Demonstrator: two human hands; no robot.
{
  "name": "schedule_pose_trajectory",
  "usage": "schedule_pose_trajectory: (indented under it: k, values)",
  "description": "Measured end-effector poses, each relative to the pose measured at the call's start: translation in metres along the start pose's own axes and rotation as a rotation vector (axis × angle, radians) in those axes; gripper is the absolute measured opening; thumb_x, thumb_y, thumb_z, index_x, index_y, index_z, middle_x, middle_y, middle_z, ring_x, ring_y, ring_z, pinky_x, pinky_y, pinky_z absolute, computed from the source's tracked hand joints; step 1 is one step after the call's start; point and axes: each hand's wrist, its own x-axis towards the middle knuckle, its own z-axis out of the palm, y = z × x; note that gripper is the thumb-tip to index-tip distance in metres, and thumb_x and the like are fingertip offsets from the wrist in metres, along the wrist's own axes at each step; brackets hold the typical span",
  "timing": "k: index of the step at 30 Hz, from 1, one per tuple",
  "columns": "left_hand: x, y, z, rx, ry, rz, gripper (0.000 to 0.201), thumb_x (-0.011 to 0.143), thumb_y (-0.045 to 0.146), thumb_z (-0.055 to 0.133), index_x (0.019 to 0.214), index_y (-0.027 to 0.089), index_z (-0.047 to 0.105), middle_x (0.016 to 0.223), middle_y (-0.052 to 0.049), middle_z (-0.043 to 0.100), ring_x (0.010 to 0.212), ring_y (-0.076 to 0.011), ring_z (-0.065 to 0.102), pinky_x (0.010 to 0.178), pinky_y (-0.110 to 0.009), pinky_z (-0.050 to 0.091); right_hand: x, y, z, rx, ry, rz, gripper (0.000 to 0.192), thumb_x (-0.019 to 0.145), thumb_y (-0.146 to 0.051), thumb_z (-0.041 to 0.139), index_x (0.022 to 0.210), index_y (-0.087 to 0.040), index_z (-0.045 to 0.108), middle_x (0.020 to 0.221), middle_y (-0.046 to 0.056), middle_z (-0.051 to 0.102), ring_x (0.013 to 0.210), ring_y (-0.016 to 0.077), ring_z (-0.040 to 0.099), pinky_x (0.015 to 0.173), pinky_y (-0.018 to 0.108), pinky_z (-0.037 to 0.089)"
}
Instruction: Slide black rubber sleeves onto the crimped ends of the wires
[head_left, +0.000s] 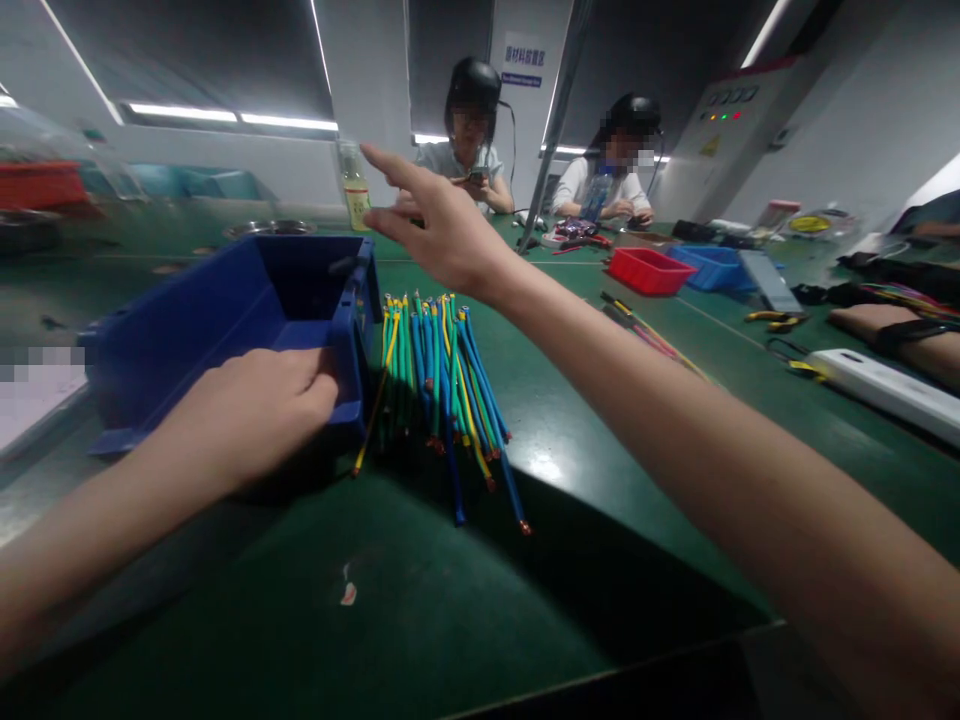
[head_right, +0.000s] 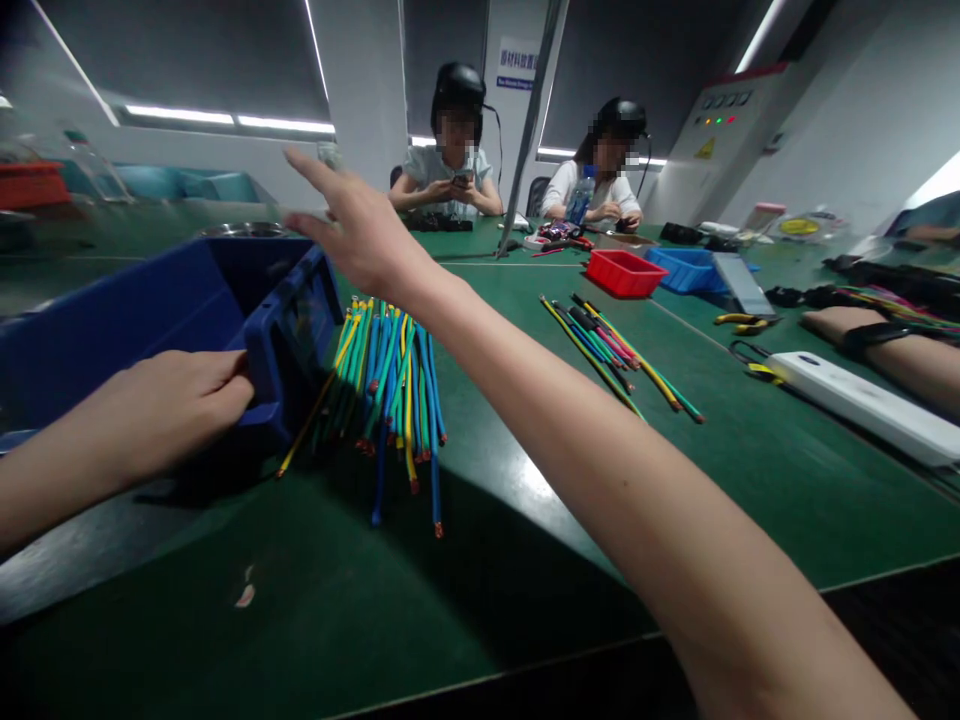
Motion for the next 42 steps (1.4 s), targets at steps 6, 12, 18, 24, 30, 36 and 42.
schedule_pose_trajectory:
  k: [6,12,18,24,30,36,42]
  values:
    - [-0.001,0.001,-0.001,-0.006,-0.013,0.041,0.041,0.079,0.035,0.019,0.083,0.019,0.056,0.09,-0.017,0.066,0.082,-0.0381,0.063,0.065,-0.045,0.043,-0.079,0.027,-0.002,-0.222,-0.171,0.156,0.028,0.095,-0.02,0.042,0.115,-0.016,0.06,0.112,0.008,0.063,0.102,0.0177,0.058,0.09,0.03,0.043]
    - [0.002,-0.002,0.0,-0.109,0.016,0.087,0.035,0.078,0.034,0.025,0.078,0.019,0.056,0.087,-0.014,0.066,0.075,-0.0295,0.062,0.064,-0.038,0.041,-0.132,0.051,-0.008,-0.358,-0.341,0.436,0.027,0.086,-0.041,0.057,0.095,-0.015,0.059,0.091,0.011,0.064,0.081,0.0218,0.06,0.067,0.03,0.042]
    - [0.001,-0.005,-0.001,-0.258,0.09,0.125,0.03,0.079,0.034,0.031,0.078,0.02,0.057,0.075,-0.006,0.063,0.065,-0.0227,0.058,0.061,-0.033,0.039,-0.123,0.032,-0.006,-0.349,-0.399,0.498,0.035,0.094,-0.047,0.038,0.09,-0.02,0.06,0.088,0.008,0.068,0.077,0.0199,0.062,0.062,0.028,0.039]
    - [-0.001,-0.003,-0.002,-0.344,0.176,0.129,0.033,0.077,0.029,0.035,0.096,0.02,0.061,0.079,-0.002,0.064,0.065,-0.0184,0.058,0.062,-0.029,0.038,-0.127,0.017,-0.003,-0.367,-0.394,0.523,0.031,0.089,-0.04,0.049,0.107,-0.017,0.061,0.096,0.012,0.068,0.084,0.024,0.064,0.063,0.029,0.042]
    - [-0.008,0.003,-0.005,-0.495,0.376,0.012,0.028,0.083,0.038,0.041,0.089,0.022,0.062,0.054,0.004,0.058,0.05,-0.0138,0.054,0.055,-0.025,0.035,-0.126,0.014,-0.005,-0.406,-0.366,0.522,0.031,0.084,-0.031,0.051,0.109,-0.013,0.059,0.098,0.015,0.067,0.092,0.0266,0.063,0.071,0.033,0.044]
    - [-0.017,0.011,-0.008,-0.614,0.533,-0.057,0.034,0.088,0.047,0.038,0.085,0.023,0.062,0.044,0.007,0.052,0.042,-0.0118,0.05,0.053,-0.024,0.036,-0.126,0.009,-0.005,-0.443,-0.348,0.501,0.029,0.081,-0.024,0.049,0.106,-0.013,0.058,0.103,0.016,0.065,0.097,0.0296,0.061,0.075,0.035,0.044]
    - [-0.016,0.008,-0.01,-0.651,0.551,-0.068,0.033,0.086,0.046,0.038,0.088,0.023,0.062,0.066,0.002,0.055,0.06,-0.0149,0.051,0.057,-0.027,0.035,-0.122,0.018,-0.006,-0.416,-0.35,0.522,0.032,0.076,-0.022,0.05,0.104,-0.012,0.061,0.1,0.017,0.067,0.096,0.0311,0.062,0.075,0.035,0.045]
